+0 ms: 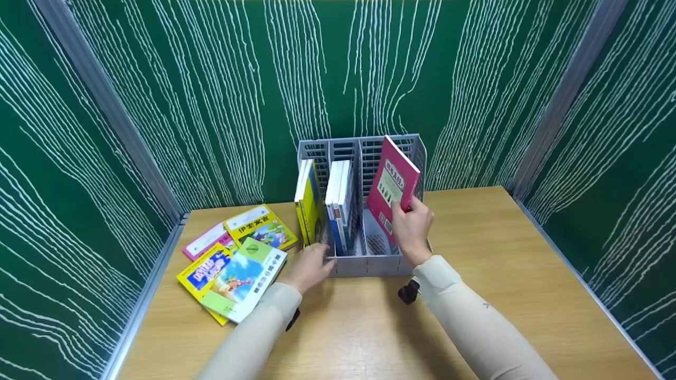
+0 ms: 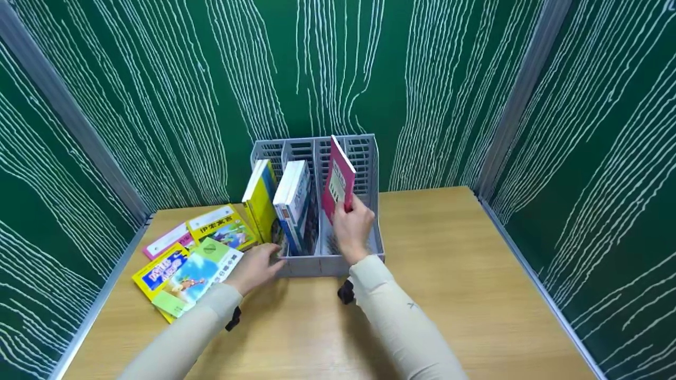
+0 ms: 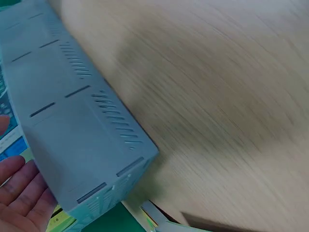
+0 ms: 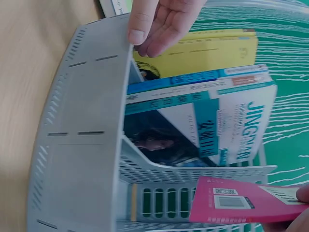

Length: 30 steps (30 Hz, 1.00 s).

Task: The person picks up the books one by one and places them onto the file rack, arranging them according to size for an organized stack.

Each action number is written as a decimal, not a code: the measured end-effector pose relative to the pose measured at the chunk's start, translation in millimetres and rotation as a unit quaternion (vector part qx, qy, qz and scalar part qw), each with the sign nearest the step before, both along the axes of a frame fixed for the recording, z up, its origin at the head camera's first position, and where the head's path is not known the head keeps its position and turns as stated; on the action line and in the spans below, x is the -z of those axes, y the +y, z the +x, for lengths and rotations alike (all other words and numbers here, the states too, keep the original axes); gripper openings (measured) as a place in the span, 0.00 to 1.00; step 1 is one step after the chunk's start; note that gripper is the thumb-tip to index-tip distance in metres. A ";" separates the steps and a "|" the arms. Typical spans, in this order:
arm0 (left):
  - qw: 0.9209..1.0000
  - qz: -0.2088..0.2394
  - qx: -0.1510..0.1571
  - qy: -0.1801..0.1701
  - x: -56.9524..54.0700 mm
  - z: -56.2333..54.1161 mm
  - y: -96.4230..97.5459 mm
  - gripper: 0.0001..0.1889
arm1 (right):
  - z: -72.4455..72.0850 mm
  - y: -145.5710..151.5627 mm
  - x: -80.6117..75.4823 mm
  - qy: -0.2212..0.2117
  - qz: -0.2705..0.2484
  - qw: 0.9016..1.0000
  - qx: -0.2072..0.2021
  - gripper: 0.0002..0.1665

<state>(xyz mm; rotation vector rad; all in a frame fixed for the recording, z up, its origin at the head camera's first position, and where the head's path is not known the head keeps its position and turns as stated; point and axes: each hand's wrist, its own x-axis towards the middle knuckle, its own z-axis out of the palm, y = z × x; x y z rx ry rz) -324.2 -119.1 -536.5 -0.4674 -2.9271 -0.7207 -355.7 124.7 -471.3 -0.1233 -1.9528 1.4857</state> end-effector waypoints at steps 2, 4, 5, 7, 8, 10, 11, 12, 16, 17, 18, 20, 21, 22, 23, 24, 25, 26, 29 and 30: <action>1.000 -0.025 0.006 0.007 1.7 -0.4 0.9 0.22 | -0.9 -2.7 5.0 -0.011 -0.011 1.000 -0.001 0.16; 0.998 -0.053 0.009 0.019 4.3 -1.6 1.4 0.19 | -1.8 -6.1 10.2 -0.017 -0.023 1.000 -0.001 0.16; 0.998 -0.065 0.009 0.025 5.5 -1.9 1.7 0.18 | -2.1 -8.0 12.7 -0.017 -0.028 0.999 -0.002 0.16; 0.995 -0.088 0.009 0.039 8.0 -2.5 1.9 0.15 | -3.4 -12.2 18.4 -0.017 -0.034 0.999 -0.002 0.16; 0.994 -0.097 0.009 0.046 9.1 -2.6 2.0 0.14 | -4.1 -14.5 21.6 -0.017 -0.033 0.999 0.002 0.15; 0.992 -0.108 0.008 0.060 10.9 -2.4 2.2 0.14 | -6.0 -19.0 28.2 -0.016 -0.028 0.999 0.010 0.15; 0.991 -0.114 0.008 0.069 11.5 -2.2 2.1 0.13 | -6.8 -21.3 31.4 -0.017 -0.025 0.999 0.015 0.14; 0.990 -0.117 0.009 0.078 12.4 -2.4 2.1 0.13 | -7.5 -23.4 35.0 -0.018 -0.022 0.999 0.020 0.14; 0.988 -0.116 0.013 0.102 16.3 -4.2 2.7 0.14 | -9.4 -31.5 48.2 -0.032 -0.015 0.999 0.030 0.12; 0.988 -0.111 0.014 0.105 17.3 -5.2 2.8 0.14 | -9.8 -33.4 51.1 -0.035 -0.011 0.999 0.032 0.12; 0.989 -0.105 0.015 0.106 18.8 -6.4 2.9 0.14 | -10.3 -35.4 54.2 -0.039 -0.009 0.999 0.031 0.12; 0.989 -0.094 0.017 0.116 21.6 -7.6 2.5 0.15 | -10.5 -39.1 58.6 -0.046 -0.001 0.998 0.031 0.11; 0.989 -0.091 0.018 0.119 22.8 -8.3 2.4 0.15 | -11.0 -41.0 61.1 -0.048 0.004 0.998 0.028 0.11; 0.988 -0.090 0.018 0.122 23.4 -8.7 2.3 0.16 | -10.8 -42.9 63.1 -0.049 0.007 0.999 0.022 0.11; 0.988 -0.090 0.018 0.125 24.0 -9.1 2.2 0.16 | -10.6 -44.6 64.7 -0.050 0.007 0.999 0.013 0.11; 0.988 -0.090 0.016 0.127 24.1 -9.1 2.4 0.16 | -10.6 -46.0 66.2 -0.053 0.006 0.999 0.002 0.11; 0.988 -0.091 0.014 0.128 23.8 -8.9 2.6 0.17 | -10.4 -47.0 67.4 -0.056 0.007 0.998 -0.008 0.11; 0.988 -0.094 0.012 0.124 23.0 -9.2 3.1 0.17 | -10.7 -47.9 69.0 -0.060 0.006 0.998 -0.021 0.11; 0.989 -0.095 0.006 0.111 20.8 -9.1 4.0 0.18 | -12.0 -48.2 73.5 -0.080 0.011 0.995 -0.060 0.10; 0.990 -0.094 0.005 0.107 20.1 -9.0 4.1 0.18 | -12.7 -47.8 75.0 -0.085 0.016 0.994 -0.072 0.10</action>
